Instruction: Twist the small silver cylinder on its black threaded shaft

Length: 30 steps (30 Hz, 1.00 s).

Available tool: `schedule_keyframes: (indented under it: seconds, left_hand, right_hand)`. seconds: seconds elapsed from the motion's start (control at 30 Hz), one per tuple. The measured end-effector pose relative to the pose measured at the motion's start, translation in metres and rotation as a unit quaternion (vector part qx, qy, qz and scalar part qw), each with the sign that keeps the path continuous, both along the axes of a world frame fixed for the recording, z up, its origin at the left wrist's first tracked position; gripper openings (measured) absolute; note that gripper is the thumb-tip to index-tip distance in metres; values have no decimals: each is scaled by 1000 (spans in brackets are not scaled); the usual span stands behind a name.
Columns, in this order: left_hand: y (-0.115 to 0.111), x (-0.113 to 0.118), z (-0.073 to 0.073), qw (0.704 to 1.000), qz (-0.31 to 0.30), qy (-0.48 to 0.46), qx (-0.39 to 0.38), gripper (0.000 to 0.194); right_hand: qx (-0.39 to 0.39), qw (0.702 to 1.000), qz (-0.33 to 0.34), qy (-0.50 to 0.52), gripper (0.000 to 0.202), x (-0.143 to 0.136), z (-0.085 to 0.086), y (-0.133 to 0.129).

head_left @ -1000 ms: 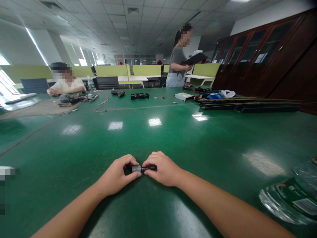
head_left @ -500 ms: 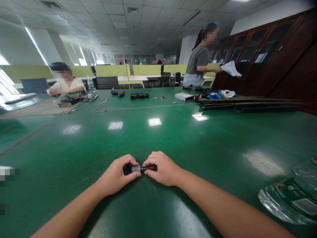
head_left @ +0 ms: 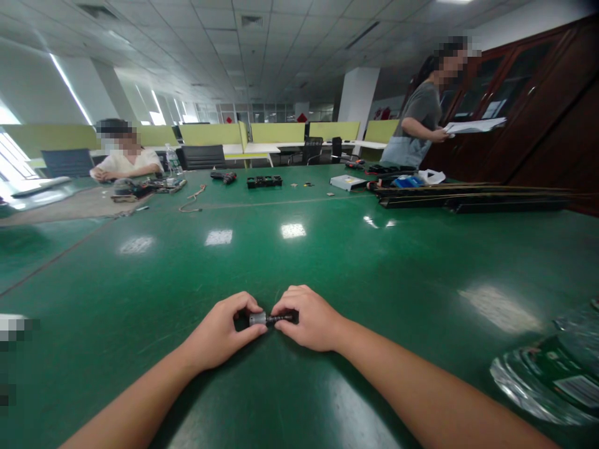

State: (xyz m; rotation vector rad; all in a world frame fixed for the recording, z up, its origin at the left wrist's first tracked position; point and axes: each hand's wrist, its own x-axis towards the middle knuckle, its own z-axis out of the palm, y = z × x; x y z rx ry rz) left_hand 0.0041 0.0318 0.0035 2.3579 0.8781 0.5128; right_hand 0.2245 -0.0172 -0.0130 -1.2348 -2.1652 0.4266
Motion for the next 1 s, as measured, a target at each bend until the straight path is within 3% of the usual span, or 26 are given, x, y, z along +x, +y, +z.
schedule_keyframes:
  seconds: [1.0]
  left_hand:
    - [1, 0, 0, 1000, 9, 4, 9, 15]
  right_hand:
    - [0, 1000, -28, 9, 11, 5, -2, 1]
